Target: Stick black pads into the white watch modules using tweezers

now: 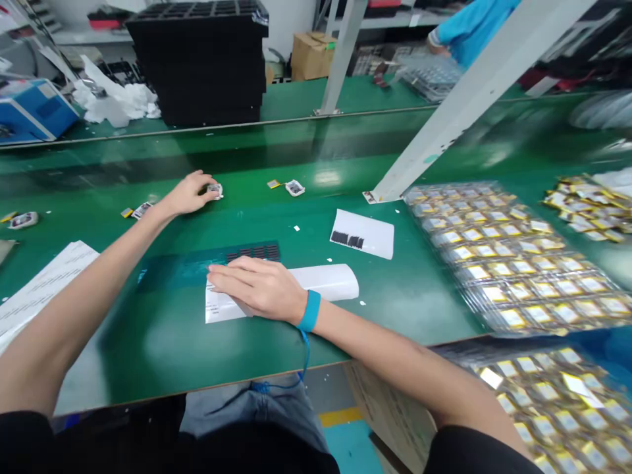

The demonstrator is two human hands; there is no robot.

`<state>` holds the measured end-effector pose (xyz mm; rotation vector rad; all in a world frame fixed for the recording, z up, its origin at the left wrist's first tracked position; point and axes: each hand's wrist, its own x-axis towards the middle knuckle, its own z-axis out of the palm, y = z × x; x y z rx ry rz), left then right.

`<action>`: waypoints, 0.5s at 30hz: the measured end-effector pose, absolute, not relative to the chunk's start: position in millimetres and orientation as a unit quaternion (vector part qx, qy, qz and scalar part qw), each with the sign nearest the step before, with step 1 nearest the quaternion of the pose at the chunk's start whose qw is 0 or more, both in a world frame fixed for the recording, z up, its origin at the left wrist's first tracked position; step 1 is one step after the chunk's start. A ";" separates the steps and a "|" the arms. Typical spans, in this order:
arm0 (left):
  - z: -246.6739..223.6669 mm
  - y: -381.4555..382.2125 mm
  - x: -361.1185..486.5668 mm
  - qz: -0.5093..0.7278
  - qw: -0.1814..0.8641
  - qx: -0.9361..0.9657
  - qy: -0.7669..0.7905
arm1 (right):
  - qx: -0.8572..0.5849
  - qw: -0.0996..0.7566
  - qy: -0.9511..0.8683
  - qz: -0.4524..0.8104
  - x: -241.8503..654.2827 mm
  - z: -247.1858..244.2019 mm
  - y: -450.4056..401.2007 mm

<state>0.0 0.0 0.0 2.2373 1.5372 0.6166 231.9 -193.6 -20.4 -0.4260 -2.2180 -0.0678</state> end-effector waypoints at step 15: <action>6.1 -229.8 34.4 0.457 0.615 0.519 0.380 | -0.288 0.444 -0.848 0.042 233.0 -16.1 -203.2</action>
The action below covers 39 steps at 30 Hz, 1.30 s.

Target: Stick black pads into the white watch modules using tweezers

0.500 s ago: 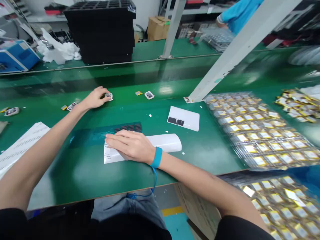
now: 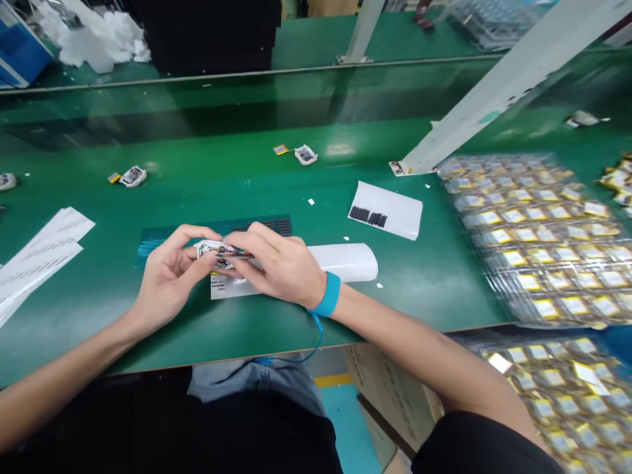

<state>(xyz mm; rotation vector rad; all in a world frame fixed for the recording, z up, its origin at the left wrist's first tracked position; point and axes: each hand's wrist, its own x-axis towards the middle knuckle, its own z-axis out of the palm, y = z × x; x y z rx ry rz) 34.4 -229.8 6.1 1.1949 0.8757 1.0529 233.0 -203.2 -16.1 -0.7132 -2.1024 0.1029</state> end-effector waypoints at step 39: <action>-18.9 -228.6 13.5 0.348 0.509 0.609 0.500 | -0.289 0.316 -0.902 0.051 230.4 -31.0 -203.2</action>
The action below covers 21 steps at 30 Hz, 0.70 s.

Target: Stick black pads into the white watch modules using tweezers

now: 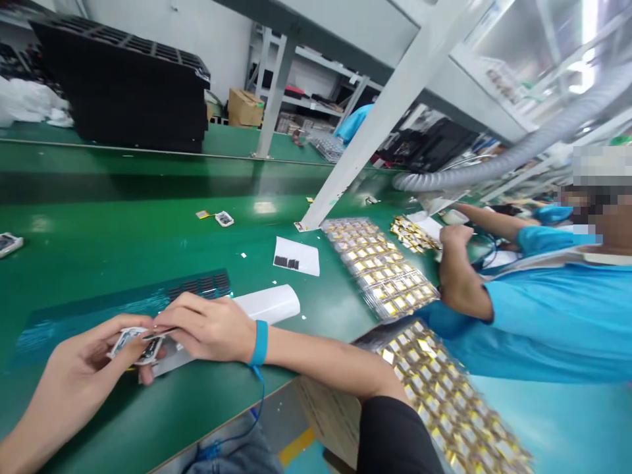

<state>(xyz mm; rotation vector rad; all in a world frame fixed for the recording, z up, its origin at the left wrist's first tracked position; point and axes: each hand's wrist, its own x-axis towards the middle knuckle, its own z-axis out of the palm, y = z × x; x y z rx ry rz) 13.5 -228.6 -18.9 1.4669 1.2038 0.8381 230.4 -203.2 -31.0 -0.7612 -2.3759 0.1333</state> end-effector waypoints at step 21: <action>-13.0 -232.8 29.4 0.428 0.597 0.484 0.475 | -0.356 0.417 -0.833 -0.081 239.7 -12.9 -181.7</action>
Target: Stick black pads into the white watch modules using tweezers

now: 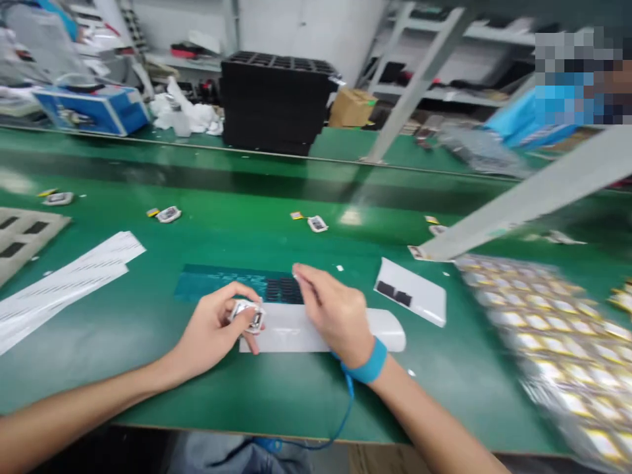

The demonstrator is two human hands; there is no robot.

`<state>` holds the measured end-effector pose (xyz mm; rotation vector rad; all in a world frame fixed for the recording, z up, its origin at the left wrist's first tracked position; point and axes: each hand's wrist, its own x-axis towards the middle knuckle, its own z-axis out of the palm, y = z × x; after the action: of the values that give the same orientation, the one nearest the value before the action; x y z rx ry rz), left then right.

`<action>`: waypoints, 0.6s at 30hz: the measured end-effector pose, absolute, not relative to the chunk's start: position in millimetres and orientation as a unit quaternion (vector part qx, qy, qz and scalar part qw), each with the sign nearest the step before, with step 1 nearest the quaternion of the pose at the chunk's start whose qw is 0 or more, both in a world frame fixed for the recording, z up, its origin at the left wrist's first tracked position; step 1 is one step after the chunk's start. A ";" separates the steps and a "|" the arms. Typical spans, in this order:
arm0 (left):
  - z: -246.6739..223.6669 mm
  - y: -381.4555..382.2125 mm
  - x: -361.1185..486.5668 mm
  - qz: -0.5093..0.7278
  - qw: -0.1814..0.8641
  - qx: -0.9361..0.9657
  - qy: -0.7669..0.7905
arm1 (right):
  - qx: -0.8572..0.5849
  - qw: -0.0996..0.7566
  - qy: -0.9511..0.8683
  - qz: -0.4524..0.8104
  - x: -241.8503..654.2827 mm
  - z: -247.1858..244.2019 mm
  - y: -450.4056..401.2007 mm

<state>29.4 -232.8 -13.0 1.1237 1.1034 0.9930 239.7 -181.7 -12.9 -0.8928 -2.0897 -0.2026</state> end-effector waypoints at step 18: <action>-11.8 -235.4 27.1 0.398 0.624 0.478 0.473 | -0.227 0.298 -0.926 -0.041 240.3 -17.6 -200.5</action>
<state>27.1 -235.4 -11.8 1.0964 1.0859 0.9135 240.3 -200.5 -17.6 -0.6023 -2.4608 -0.1101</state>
